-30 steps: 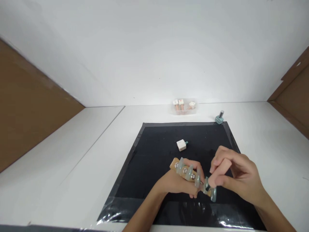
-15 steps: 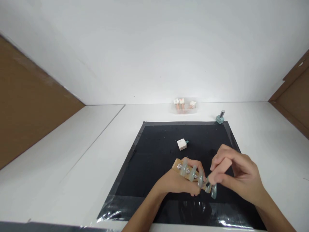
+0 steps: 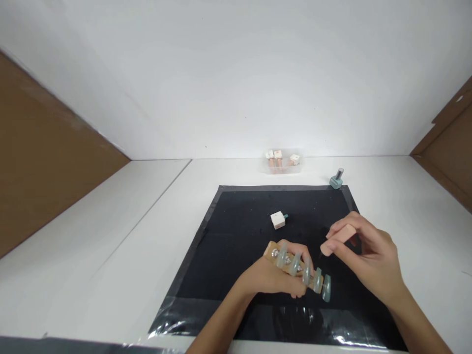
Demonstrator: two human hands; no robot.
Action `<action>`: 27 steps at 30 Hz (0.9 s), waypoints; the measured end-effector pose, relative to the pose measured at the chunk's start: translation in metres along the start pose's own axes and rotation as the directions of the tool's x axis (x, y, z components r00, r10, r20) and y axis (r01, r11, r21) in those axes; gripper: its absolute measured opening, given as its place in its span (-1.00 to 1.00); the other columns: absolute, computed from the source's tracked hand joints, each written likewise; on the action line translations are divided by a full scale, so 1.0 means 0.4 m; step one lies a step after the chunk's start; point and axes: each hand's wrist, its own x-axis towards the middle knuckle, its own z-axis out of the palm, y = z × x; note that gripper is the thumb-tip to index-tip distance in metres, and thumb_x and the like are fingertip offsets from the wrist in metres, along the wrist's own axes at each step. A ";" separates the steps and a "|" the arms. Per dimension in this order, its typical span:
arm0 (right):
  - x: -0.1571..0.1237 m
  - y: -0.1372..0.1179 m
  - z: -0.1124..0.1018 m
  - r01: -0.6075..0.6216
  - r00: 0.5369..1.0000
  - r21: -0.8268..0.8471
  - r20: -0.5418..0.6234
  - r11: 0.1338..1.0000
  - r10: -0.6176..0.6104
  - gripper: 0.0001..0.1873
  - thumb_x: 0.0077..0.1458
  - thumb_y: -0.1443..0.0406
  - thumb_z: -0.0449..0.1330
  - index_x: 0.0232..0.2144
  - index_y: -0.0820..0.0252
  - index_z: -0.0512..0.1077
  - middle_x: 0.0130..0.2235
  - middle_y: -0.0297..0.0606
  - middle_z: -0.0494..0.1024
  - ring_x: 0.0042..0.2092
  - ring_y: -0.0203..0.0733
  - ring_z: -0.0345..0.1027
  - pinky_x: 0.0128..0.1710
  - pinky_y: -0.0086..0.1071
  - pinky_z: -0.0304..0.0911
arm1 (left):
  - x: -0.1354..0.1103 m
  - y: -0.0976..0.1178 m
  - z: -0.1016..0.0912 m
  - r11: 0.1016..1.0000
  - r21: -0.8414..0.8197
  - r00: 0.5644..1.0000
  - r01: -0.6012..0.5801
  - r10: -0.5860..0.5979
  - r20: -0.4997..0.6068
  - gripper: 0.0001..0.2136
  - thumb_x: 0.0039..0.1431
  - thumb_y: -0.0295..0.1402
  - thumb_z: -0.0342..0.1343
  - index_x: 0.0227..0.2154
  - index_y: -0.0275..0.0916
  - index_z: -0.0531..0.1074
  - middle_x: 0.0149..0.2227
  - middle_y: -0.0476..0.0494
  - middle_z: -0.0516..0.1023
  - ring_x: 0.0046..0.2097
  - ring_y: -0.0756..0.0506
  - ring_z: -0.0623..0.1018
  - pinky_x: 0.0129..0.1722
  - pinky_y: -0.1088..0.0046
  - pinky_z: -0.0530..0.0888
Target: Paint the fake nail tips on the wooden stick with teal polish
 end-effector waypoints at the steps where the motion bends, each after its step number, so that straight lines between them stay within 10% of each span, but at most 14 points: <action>1: 0.000 0.000 -0.001 0.011 1.000 0.037 0.003 0.999 -0.011 -0.91 0.06 0.37 0.23 -0.46 0.10 0.41 -0.53 -0.34 0.48 -0.47 -0.23 0.32 -0.53 -0.37 0.20 | 0.000 -0.001 -0.001 1.000 -0.006 1.000 -0.005 0.006 0.005 -0.82 -0.37 -0.55 0.23 -0.59 -0.32 0.39 -0.67 0.10 0.42 -0.65 0.10 0.39 -0.69 0.65 0.34; 27: 0.006 -0.024 0.017 0.074 0.997 0.256 0.007 0.964 -0.079 -0.90 0.05 0.27 0.28 -0.34 0.06 0.43 -0.47 -0.31 0.51 -0.45 -0.21 0.34 -0.51 -0.36 0.28 | -0.010 0.009 -0.021 0.991 -0.117 0.998 -0.057 0.059 0.017 -0.82 -0.40 -0.56 0.21 -0.61 -0.32 0.37 -0.69 0.10 0.43 -0.68 0.10 0.40 -0.73 0.69 0.35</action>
